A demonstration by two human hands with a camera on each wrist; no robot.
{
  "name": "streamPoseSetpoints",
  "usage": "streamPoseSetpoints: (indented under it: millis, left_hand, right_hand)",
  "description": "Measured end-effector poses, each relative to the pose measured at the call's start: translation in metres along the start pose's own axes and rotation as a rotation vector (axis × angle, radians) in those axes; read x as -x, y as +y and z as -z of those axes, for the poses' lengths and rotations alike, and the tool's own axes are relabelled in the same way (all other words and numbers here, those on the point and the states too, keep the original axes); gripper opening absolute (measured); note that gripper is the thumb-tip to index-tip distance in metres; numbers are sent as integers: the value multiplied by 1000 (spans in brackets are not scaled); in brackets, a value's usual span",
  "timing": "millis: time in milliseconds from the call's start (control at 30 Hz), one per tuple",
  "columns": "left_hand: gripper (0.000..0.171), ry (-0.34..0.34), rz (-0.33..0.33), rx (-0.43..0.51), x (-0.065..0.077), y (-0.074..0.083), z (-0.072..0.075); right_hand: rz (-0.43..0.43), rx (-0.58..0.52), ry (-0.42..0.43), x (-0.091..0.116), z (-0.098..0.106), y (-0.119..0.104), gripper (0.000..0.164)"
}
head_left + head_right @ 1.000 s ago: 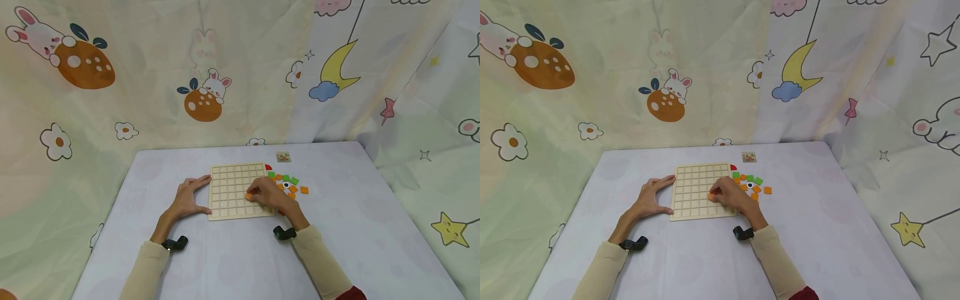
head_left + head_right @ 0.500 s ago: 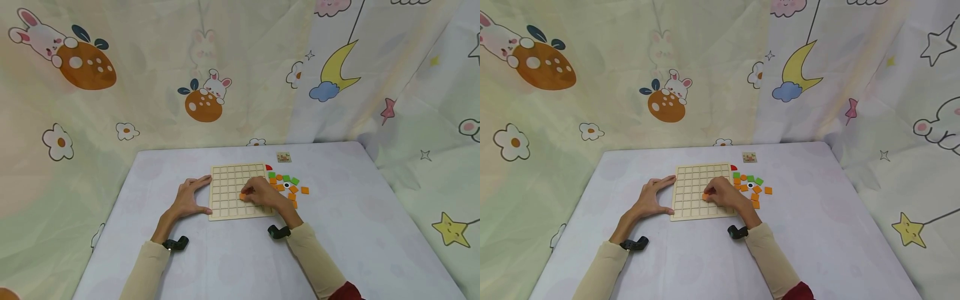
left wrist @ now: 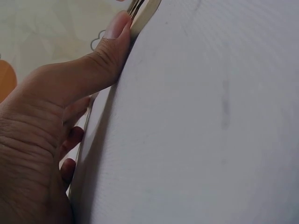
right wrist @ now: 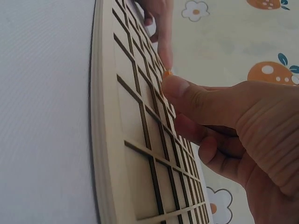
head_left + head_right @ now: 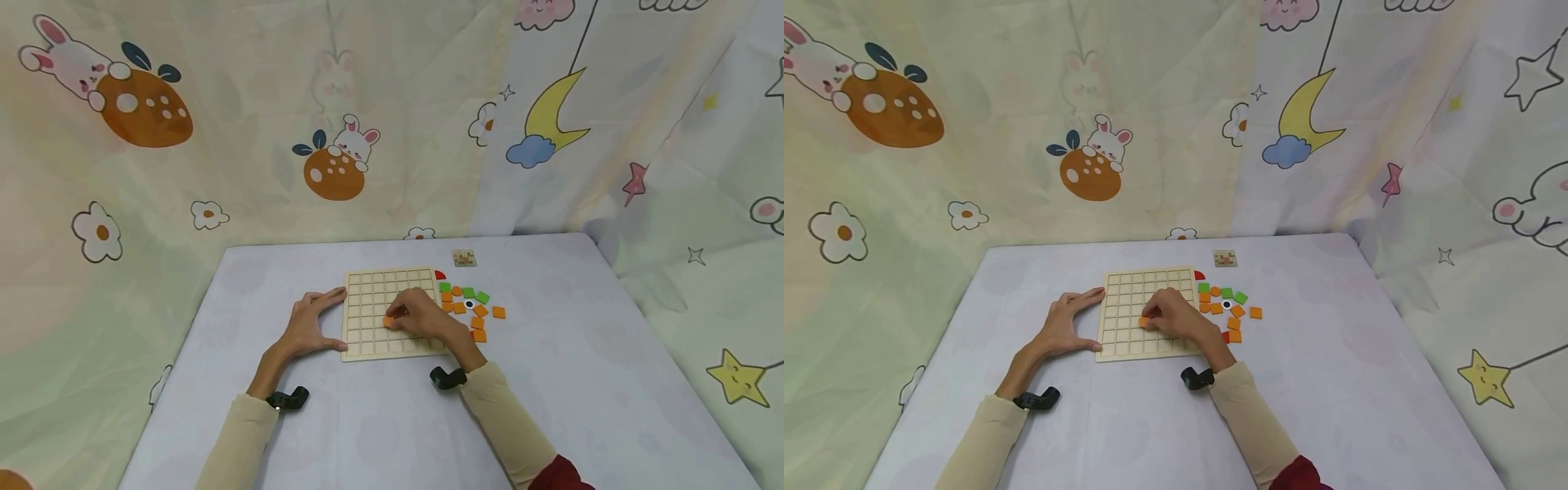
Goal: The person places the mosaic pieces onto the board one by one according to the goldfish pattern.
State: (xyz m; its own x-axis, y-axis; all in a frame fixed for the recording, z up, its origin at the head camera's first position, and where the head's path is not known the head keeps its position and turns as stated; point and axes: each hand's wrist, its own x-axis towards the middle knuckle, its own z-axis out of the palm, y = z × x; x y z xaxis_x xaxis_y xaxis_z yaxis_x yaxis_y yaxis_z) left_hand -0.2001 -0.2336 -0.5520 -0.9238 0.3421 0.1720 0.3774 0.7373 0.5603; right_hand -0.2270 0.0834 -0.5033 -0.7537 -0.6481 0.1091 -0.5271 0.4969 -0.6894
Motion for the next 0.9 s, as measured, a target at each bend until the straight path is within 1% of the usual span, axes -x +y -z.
streamPoseSetpoints:
  millis: [200,433,667,800,900]
  left_hand:
    - [122,-12,9,-9,1,1,-2]
    - [122,-9,10,1,1,-1,-3]
    - [123,-11,6,3,1,-2,-2]
    - [122,-12,12,6,0,-2,-1]
    - [122,-13,10,1,0,-2,-2]
  right_hand:
    - [5,-29,3,-4,-4,-1,17]
    - [27,0,1,-10,-7,-4,15]
    - [32,-9,-28,-16,-8,-6,15]
    - [59,-19,-24,-21,-12,-7,14]
    - [61,-26,-26,-24,-18,-9,14]
